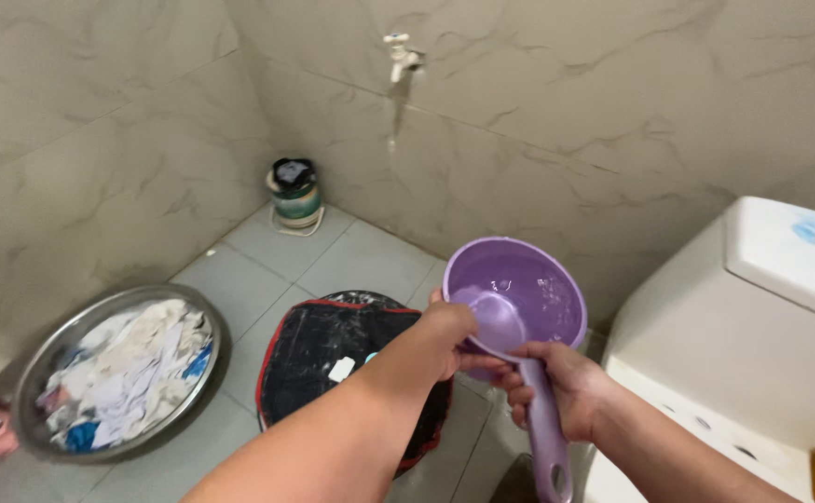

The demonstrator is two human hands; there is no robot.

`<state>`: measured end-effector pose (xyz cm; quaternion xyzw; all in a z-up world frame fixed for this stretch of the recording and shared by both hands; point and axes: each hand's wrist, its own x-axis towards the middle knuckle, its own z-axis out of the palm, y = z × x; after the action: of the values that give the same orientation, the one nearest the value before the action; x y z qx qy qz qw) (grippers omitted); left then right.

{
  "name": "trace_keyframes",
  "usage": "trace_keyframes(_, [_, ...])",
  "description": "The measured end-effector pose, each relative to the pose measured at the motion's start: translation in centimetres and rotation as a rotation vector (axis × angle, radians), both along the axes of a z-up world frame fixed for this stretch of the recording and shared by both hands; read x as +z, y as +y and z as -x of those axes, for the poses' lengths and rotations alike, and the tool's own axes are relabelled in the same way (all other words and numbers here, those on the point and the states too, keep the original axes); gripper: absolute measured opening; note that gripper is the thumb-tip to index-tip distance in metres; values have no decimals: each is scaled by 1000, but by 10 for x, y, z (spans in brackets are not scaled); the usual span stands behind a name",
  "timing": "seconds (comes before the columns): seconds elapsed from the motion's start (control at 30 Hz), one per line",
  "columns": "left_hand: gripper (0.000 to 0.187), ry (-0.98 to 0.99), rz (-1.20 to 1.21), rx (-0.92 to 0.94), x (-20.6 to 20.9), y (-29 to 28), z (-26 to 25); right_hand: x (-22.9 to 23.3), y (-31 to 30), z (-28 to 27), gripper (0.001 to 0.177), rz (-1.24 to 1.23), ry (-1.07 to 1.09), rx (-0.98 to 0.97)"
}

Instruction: The person scrubs a black and red backpack with a brush and soap, then uses a purple dipper to pour water over it to rinse off the lather.

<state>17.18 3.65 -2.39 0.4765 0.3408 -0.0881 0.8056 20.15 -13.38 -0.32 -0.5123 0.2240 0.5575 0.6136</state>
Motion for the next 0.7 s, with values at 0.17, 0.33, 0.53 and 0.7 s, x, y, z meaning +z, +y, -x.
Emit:
trace_keyframes(0.17, [73,-24,13,61,9,12,-18,-5,12,-28,31,51,-106,18])
trace_keyframes(0.33, [71,-38,15,71,20,32,-29,6,35,-46,30,12,-129,76])
trace_keyframes(0.53, [72,-58,41,63,18,53,-46,3,57,-61,28,26,-141,52])
trace_keyframes(0.7, [76,-57,23,2,12,78,-61,-10,79,-72,30,30,-150,14])
